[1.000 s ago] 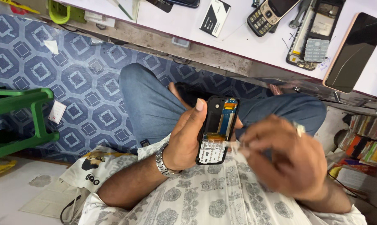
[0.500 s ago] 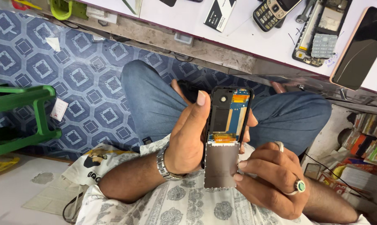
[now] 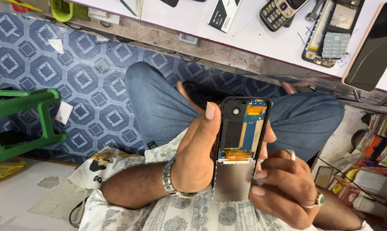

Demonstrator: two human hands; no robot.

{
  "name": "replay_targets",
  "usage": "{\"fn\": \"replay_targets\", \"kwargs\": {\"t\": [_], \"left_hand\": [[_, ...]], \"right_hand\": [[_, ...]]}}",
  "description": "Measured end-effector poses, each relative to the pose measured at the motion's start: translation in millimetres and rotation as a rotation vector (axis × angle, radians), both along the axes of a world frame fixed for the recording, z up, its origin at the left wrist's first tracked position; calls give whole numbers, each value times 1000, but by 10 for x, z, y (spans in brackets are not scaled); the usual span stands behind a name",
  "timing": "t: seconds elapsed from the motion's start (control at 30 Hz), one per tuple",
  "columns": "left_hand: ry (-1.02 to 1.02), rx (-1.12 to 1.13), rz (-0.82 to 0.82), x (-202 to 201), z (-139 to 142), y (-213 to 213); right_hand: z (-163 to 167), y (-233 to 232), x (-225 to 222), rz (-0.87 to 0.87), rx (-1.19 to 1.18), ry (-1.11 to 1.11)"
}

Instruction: The person sits on the floor and disassembles a feature phone, prying off the back cover, removing the battery, and separating the keypad and front frame. They then spray liquid on the phone and scrub its parts with a brush.

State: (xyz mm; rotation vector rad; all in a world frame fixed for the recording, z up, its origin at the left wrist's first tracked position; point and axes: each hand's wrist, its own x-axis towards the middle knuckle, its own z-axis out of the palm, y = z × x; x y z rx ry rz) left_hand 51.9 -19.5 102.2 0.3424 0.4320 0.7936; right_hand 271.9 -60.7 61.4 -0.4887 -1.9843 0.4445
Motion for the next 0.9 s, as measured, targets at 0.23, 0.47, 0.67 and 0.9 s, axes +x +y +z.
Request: {"fn": "replay_targets", "kwargs": {"t": [0.23, 0.47, 0.67, 0.9], "left_hand": [[-14, -11, -35, 5, 70, 28], [13, 23, -55, 7, 174, 75], [9, 31, -74, 7, 214, 118], [-19, -118, -29, 7, 250, 111]], "right_hand": [[-509, -206, 248, -325, -364, 57], [-1323, 193, 707, -762, -643, -972], [-1412, -21, 893, -954, -525, -1353], [-1225, -173, 1003, -1113, -902, -976]]}}
